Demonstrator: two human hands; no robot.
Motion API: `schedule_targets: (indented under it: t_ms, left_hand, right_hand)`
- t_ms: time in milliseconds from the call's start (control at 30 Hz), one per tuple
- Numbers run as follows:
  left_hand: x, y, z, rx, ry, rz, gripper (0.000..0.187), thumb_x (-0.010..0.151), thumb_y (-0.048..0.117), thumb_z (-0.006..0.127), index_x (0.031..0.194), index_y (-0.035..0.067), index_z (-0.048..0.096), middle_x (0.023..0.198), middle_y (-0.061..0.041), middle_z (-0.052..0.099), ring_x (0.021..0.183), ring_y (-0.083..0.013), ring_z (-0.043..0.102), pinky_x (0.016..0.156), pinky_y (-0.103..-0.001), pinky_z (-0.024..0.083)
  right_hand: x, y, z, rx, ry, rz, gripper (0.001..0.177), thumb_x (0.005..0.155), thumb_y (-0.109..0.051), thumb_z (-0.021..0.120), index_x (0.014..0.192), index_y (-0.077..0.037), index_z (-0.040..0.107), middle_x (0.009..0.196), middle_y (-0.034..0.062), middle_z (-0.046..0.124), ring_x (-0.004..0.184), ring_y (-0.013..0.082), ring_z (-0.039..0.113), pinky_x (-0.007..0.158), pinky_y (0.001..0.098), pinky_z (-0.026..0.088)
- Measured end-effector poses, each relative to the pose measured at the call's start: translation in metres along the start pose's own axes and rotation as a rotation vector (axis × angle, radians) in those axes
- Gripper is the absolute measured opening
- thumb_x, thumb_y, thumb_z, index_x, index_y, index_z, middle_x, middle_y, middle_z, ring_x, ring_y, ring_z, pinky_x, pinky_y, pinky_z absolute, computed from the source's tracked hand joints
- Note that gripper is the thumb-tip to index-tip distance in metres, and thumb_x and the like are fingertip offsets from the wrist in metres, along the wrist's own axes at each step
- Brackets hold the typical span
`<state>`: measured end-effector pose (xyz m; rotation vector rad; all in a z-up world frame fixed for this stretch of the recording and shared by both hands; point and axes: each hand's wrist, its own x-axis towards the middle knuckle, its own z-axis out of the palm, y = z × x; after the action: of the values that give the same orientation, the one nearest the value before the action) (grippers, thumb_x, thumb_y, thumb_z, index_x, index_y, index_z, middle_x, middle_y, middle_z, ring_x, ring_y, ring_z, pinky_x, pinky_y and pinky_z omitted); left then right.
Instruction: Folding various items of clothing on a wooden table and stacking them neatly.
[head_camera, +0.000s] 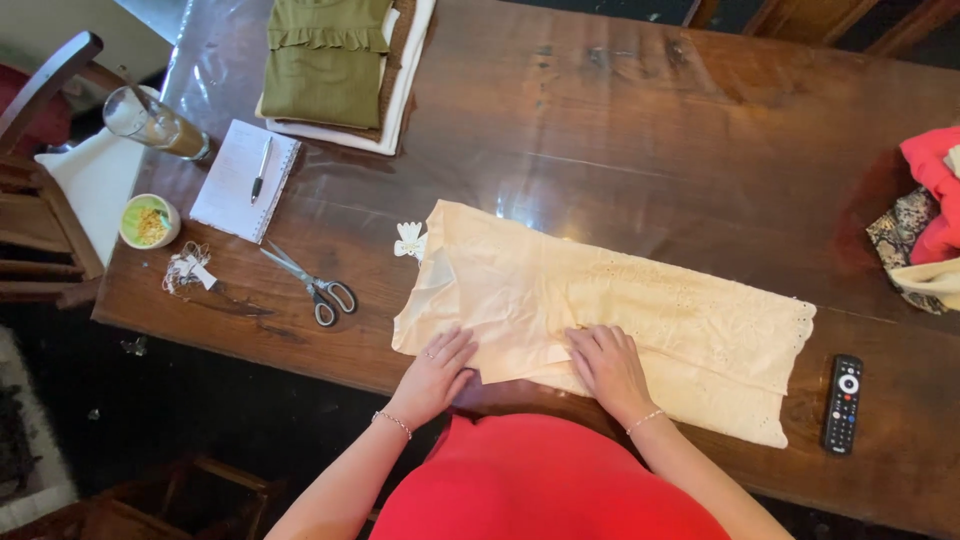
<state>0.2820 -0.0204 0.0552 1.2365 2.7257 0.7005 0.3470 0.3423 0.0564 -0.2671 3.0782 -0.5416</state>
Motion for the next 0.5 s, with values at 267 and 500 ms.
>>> schedule_targets:
  t_ms: [267,500]
  left_hand:
    - [-0.058,-0.038,-0.004,0.245,0.135,-0.399,0.023,0.101,0.033,0.064,0.12,0.025,0.074,0.124,0.004,0.064,0.122,-0.0199,0.064,0.102,-0.039,0.051]
    - [-0.046,-0.032,-0.043,-0.061,0.186,-0.982,0.023,0.098,0.042,0.07,0.096,0.02,0.066,0.09,0.002,0.059,0.09,-0.0246,0.06,0.085,-0.044,0.045]
  right_hand:
    - [-0.01,-0.005,0.011,-0.009,0.007,-0.103,0.045,0.102,-0.038,0.062,0.146,-0.029,0.061,0.133,-0.0002,0.063,0.134,0.0223,0.058,0.108,0.042,0.047]
    - [-0.037,0.012,-0.028,0.134,0.062,0.092,0.032,0.101,-0.029,0.065,0.131,-0.023,0.073,0.121,-0.0028,0.072,0.111,0.0219,0.064,0.095,0.0395,0.047]
